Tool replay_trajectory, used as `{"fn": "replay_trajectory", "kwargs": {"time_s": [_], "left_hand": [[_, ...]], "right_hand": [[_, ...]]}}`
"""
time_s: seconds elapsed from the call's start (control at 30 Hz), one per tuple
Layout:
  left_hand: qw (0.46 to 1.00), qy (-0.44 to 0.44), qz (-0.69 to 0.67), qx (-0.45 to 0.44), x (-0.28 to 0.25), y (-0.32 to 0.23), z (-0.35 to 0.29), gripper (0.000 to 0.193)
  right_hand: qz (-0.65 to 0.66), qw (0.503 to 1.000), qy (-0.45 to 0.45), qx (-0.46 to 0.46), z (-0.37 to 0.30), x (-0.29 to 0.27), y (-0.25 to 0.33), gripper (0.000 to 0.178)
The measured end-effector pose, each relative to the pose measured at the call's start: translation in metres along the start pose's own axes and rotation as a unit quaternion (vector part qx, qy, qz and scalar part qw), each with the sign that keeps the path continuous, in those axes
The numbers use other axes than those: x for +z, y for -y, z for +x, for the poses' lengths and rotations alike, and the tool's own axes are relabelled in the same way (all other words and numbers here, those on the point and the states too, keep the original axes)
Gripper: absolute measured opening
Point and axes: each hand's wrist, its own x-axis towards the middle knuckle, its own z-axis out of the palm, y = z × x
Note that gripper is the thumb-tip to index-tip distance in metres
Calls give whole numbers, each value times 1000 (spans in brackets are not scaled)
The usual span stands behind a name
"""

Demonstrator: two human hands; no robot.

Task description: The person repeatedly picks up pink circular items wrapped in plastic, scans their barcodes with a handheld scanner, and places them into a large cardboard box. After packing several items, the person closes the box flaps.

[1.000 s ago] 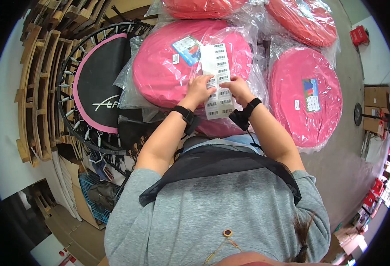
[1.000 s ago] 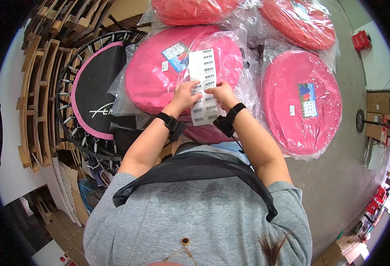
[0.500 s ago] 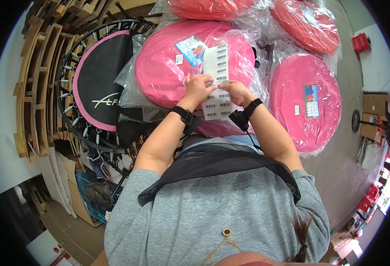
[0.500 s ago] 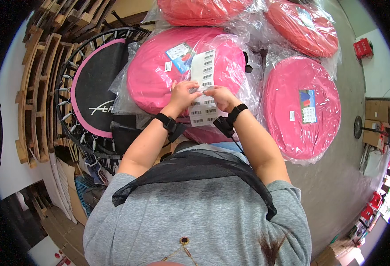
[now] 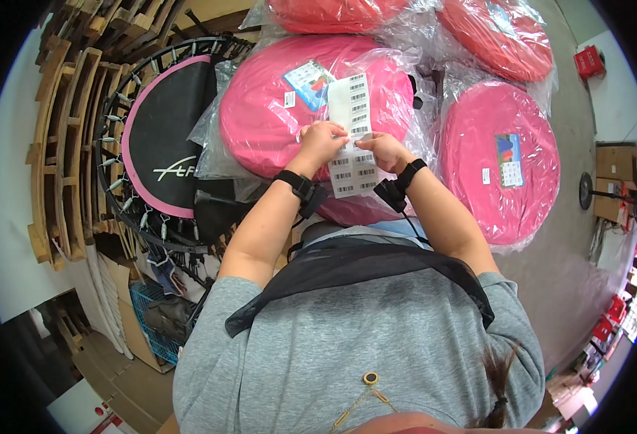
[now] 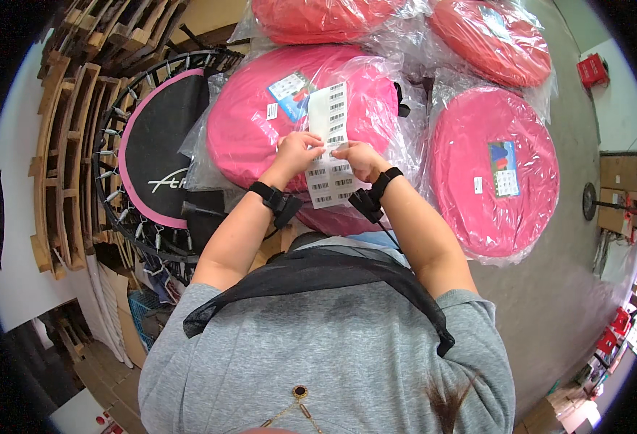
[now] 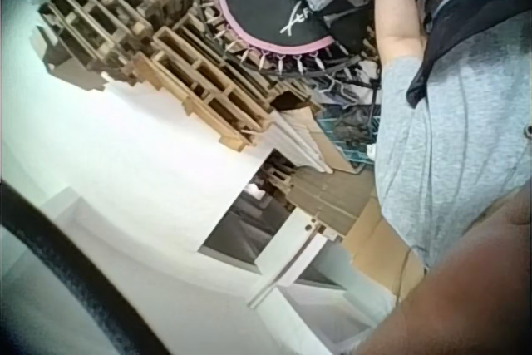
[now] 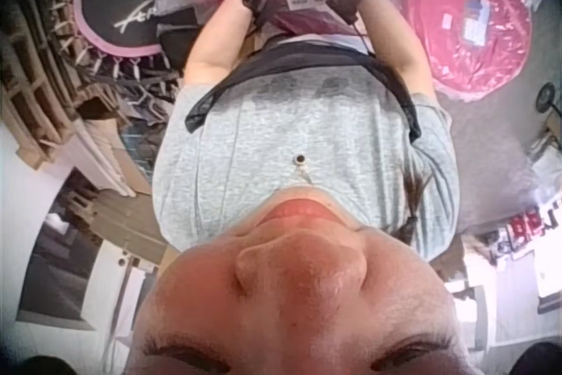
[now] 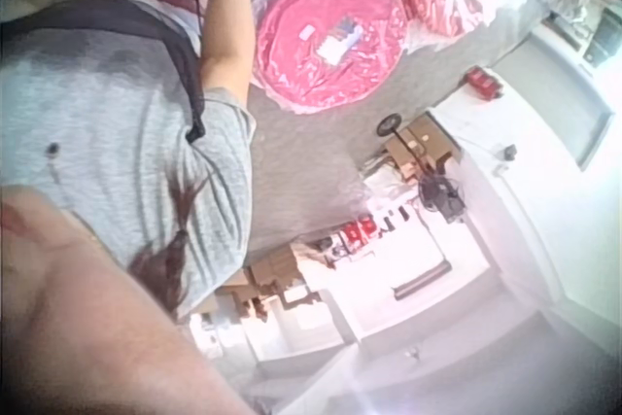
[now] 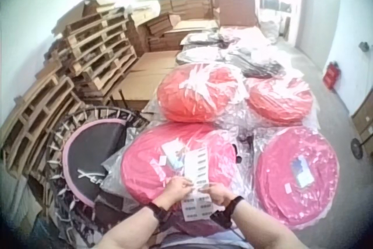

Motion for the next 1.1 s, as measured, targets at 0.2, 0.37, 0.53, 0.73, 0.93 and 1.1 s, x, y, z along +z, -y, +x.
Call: {"fn": "replay_trajectory", "kwargs": {"time_s": [0.2, 0.37, 0.53, 0.73, 0.93, 1.1], "left_hand": [[990, -36, 108, 88, -8, -18, -12, 15], [975, -56, 159, 148, -6, -21, -15, 11], [978, -65, 145, 137, -1, -17, -14, 10], [983, -73, 141, 89, -4, -20, -11, 10], [968, -208, -116, -84, -1, 1, -3, 16], [918, -309, -201, -148, -15, -10, -6, 17]], "right_hand": [[-21, 1000, 10, -18, -8, 5, 3, 24], [-48, 998, 2, -27, -4, 0, -2, 25], [-60, 998, -13, -25, -10, 7, 3, 24], [-65, 997, -24, -25, -10, 7, 1, 23], [-173, 971, -114, -122, -1, 3, -14, 36], [-343, 862, -260, -267, -7, 11, -21, 59]]}}
